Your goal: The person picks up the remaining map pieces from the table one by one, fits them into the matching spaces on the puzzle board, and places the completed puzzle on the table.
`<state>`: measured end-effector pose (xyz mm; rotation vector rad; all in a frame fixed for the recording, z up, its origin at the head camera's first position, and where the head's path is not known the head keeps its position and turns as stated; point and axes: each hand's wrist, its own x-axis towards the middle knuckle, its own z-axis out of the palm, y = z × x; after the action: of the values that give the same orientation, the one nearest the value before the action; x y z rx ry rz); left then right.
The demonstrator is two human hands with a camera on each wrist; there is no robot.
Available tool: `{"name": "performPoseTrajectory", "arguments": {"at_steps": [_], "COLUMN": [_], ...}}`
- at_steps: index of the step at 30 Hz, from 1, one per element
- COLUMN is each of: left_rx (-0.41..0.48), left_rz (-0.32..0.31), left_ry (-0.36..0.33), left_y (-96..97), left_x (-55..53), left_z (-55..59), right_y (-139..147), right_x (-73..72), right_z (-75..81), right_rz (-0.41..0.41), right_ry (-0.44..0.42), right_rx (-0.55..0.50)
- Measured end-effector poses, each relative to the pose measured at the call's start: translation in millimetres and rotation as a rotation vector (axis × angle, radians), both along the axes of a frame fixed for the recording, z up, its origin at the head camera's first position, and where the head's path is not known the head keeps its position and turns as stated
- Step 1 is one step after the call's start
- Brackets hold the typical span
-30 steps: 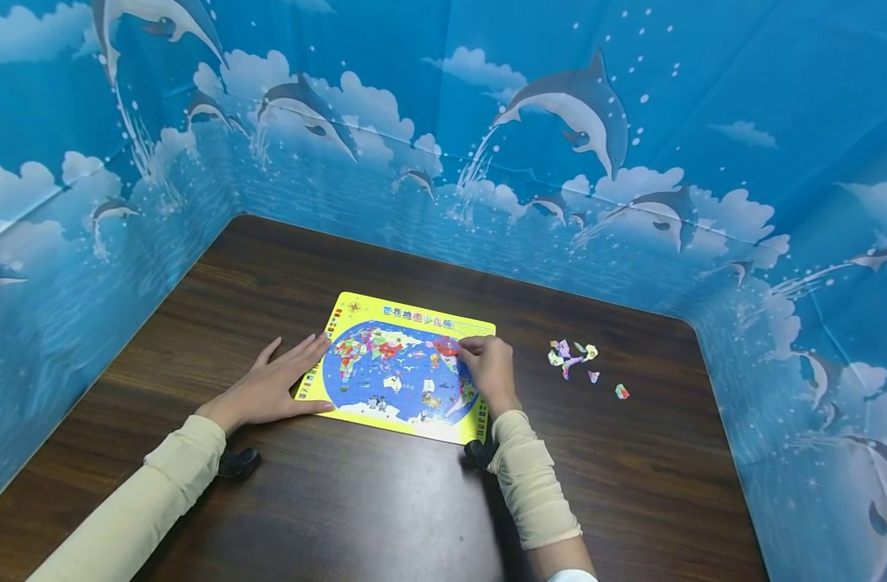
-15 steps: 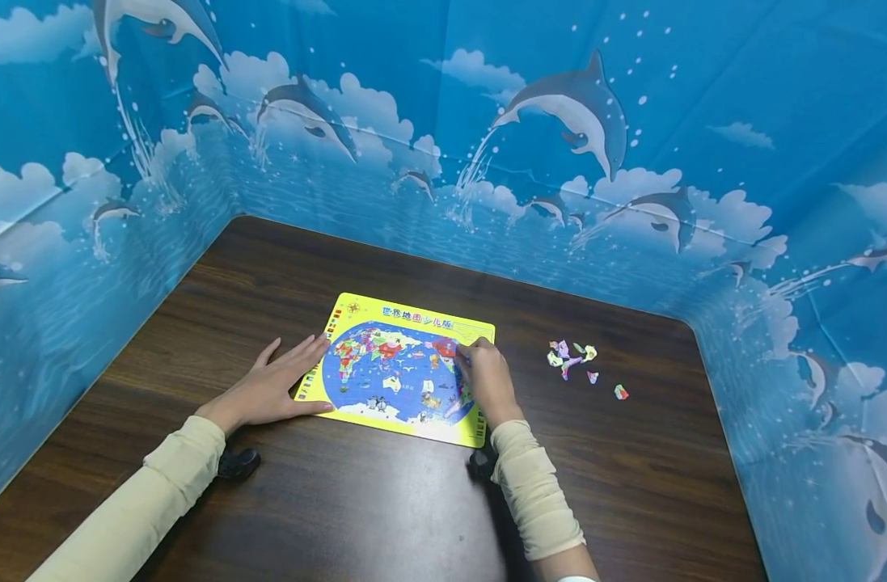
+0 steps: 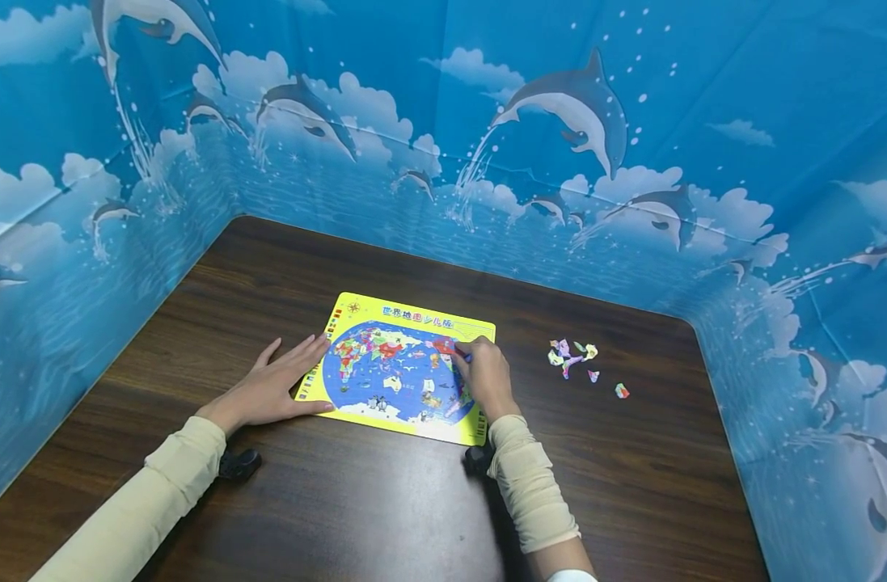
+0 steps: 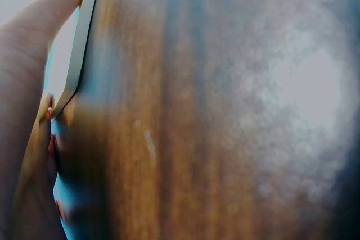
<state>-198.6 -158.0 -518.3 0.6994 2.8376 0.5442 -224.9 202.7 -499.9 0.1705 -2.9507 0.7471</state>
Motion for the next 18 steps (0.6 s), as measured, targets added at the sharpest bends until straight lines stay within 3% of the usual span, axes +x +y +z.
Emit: {"name": "performPoseTrajectory", "arguments": {"at_steps": [18], "left_rx": [0.001], "left_rz": [0.002], "left_ry": [-0.004], "left_y": [1.6], "left_x": [0.4], "left_z": [1.3], "right_y": [-0.8], "right_x": [-5.0], "right_z": [-0.3], "right_rz": [-0.005], "right_ry": [-0.044], "right_rx": [-0.055]}}
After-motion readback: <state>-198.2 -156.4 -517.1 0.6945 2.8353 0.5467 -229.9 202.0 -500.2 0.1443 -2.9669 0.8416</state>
